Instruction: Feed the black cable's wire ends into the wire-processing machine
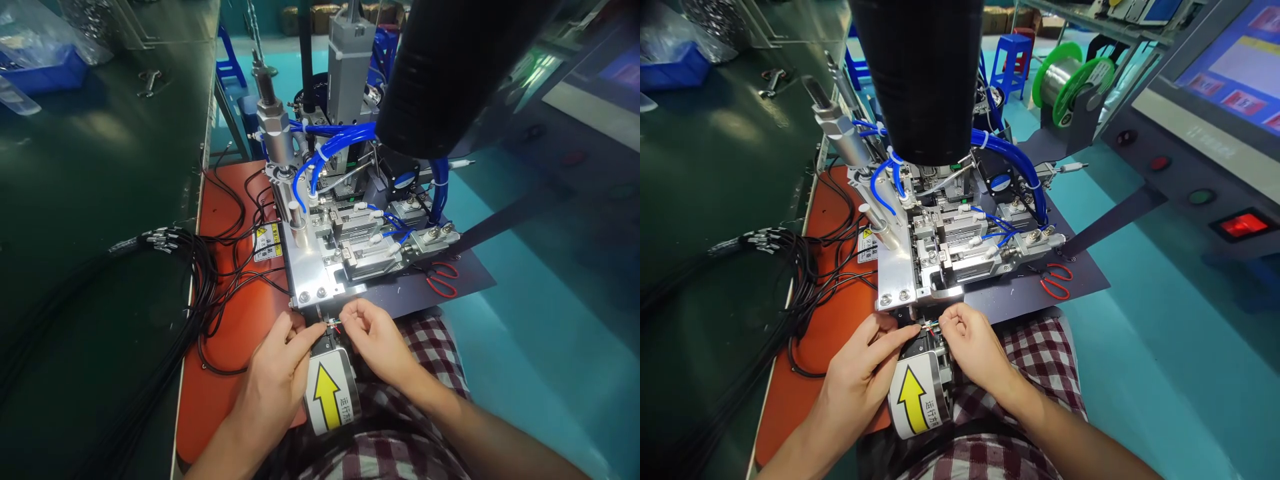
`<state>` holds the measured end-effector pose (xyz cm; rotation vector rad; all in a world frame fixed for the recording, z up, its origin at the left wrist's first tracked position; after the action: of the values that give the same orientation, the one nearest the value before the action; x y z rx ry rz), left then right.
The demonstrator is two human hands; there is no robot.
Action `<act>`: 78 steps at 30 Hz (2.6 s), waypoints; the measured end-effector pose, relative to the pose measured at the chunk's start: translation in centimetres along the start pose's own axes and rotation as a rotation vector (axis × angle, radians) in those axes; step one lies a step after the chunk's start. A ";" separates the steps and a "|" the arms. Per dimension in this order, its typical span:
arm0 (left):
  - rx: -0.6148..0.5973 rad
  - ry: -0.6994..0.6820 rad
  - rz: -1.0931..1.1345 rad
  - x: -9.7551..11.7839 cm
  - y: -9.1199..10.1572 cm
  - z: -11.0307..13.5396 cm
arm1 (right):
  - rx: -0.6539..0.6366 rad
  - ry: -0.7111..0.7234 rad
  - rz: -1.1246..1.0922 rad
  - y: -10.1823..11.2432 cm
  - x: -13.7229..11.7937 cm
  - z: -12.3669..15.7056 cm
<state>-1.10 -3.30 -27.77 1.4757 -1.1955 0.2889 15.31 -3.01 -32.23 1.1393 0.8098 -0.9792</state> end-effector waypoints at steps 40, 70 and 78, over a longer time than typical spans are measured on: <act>-0.026 0.112 0.036 0.0 0.3 0.0 | 0.139 0.215 0.383 0.4 -1.8 2.0; -0.134 -0.026 -0.273 0.8 -0.5 0.3 | -0.055 -0.067 -0.325 -1.5 -0.4 -0.2; -0.100 0.011 -0.250 0.6 -0.7 0.4 | -0.067 -0.040 -0.317 -2.2 0.0 0.0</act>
<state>-0.44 -4.02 -27.90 1.5149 -0.9902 0.0660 13.24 -3.30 -33.02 0.9473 1.0028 -1.2230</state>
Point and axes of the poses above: each hand's wrist, its own z-axis away from the middle knuckle, its own y-axis out of the back of the hand, x = y × z, the point moved 3 cm from there along -z, towards the middle knuckle, and after that the axes turned 12 degrees about z, right-handed, at the moved point
